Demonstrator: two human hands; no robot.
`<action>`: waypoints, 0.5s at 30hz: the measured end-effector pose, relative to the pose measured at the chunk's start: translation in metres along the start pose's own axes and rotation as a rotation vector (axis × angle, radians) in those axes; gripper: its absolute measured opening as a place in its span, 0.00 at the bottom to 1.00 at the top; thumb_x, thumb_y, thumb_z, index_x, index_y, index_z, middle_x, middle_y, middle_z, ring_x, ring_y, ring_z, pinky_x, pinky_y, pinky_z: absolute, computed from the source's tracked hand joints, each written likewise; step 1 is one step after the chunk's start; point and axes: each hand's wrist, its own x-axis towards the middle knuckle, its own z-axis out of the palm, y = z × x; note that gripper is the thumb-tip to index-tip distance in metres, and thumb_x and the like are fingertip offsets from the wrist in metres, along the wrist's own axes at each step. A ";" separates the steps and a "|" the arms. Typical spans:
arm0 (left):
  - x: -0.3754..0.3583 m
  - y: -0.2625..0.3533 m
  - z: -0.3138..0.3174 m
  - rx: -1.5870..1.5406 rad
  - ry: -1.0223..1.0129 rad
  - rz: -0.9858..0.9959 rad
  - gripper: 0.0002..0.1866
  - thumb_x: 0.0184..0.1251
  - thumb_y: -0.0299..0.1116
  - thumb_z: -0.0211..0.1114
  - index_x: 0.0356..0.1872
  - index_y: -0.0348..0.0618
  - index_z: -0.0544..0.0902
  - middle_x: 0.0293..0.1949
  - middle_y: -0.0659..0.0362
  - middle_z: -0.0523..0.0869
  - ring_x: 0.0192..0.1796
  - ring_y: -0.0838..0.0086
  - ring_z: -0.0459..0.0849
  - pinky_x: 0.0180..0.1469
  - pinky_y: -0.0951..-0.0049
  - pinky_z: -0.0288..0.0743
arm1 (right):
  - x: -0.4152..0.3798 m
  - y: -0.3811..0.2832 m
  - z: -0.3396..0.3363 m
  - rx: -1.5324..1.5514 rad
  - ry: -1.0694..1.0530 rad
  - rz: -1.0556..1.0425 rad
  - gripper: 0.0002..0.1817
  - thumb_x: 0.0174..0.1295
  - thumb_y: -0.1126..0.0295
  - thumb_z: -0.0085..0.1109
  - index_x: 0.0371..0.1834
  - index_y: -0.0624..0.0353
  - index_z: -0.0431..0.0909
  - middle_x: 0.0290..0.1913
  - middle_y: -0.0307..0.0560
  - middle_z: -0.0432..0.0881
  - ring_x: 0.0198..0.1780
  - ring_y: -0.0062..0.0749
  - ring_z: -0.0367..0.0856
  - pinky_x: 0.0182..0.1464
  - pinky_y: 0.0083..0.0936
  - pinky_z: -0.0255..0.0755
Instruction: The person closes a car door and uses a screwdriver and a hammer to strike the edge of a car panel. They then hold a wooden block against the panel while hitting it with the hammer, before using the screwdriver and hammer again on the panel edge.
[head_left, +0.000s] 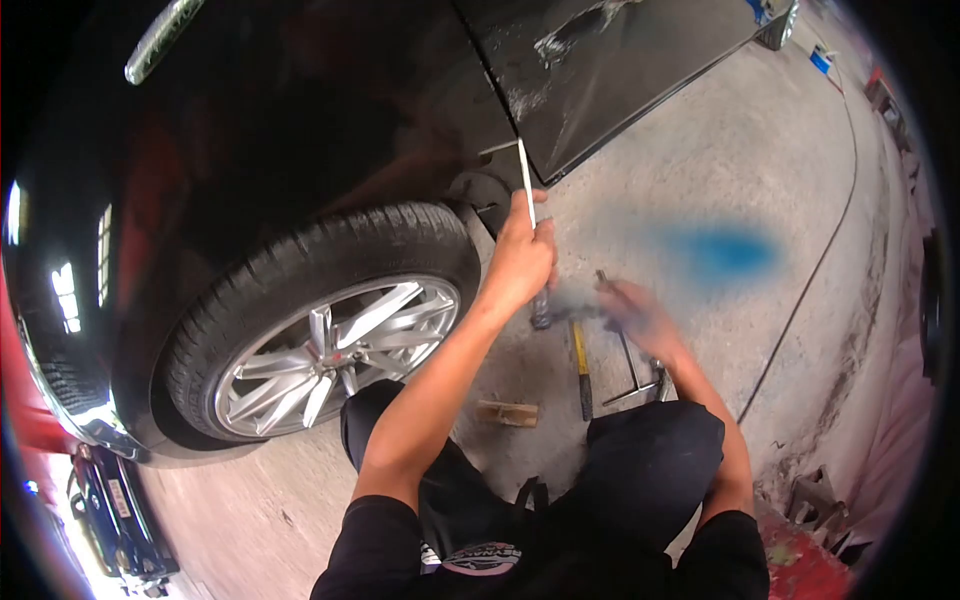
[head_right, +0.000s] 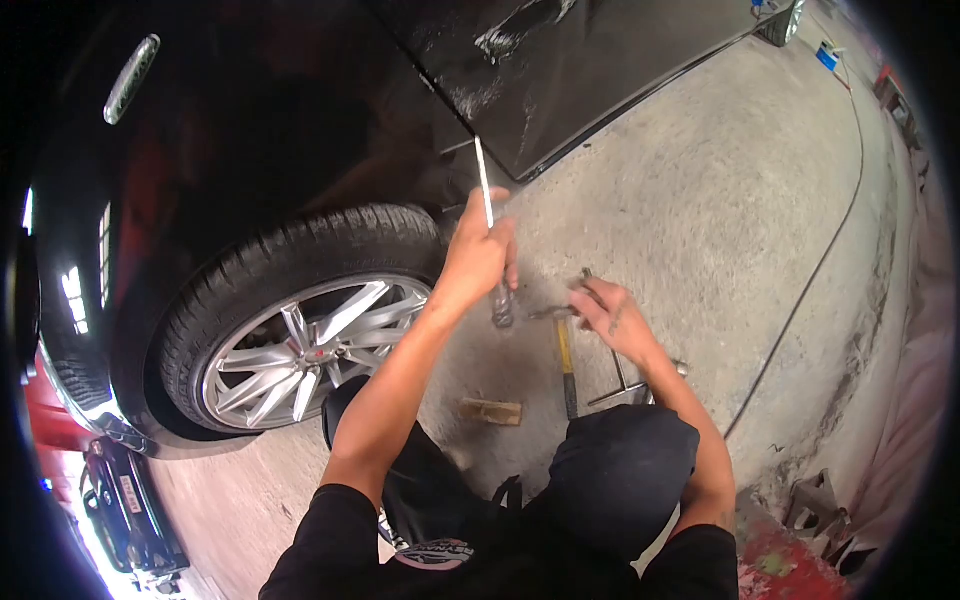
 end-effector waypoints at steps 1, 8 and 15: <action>0.000 -0.002 -0.001 0.006 -0.002 0.011 0.20 0.81 0.28 0.52 0.69 0.38 0.68 0.24 0.56 0.80 0.18 0.70 0.80 0.24 0.64 0.75 | -0.010 0.024 -0.007 -0.060 0.058 0.073 0.18 0.77 0.61 0.61 0.50 0.70 0.84 0.32 0.52 0.87 0.31 0.30 0.87 0.35 0.29 0.80; 0.006 -0.034 0.031 -0.217 -0.036 0.010 0.16 0.87 0.36 0.52 0.65 0.39 0.71 0.27 0.58 0.78 0.20 0.72 0.79 0.26 0.67 0.76 | -0.101 0.212 -0.017 -0.944 0.061 0.376 0.19 0.69 0.55 0.65 0.43 0.62 0.90 0.42 0.63 0.90 0.43 0.60 0.90 0.47 0.49 0.83; -0.016 -0.058 0.041 -0.496 -0.119 -0.076 0.16 0.90 0.41 0.50 0.64 0.41 0.73 0.32 0.58 0.78 0.32 0.71 0.79 0.35 0.66 0.79 | -0.160 0.245 -0.013 -0.955 0.230 0.558 0.18 0.66 0.56 0.69 0.45 0.62 0.89 0.42 0.64 0.89 0.46 0.61 0.89 0.48 0.49 0.83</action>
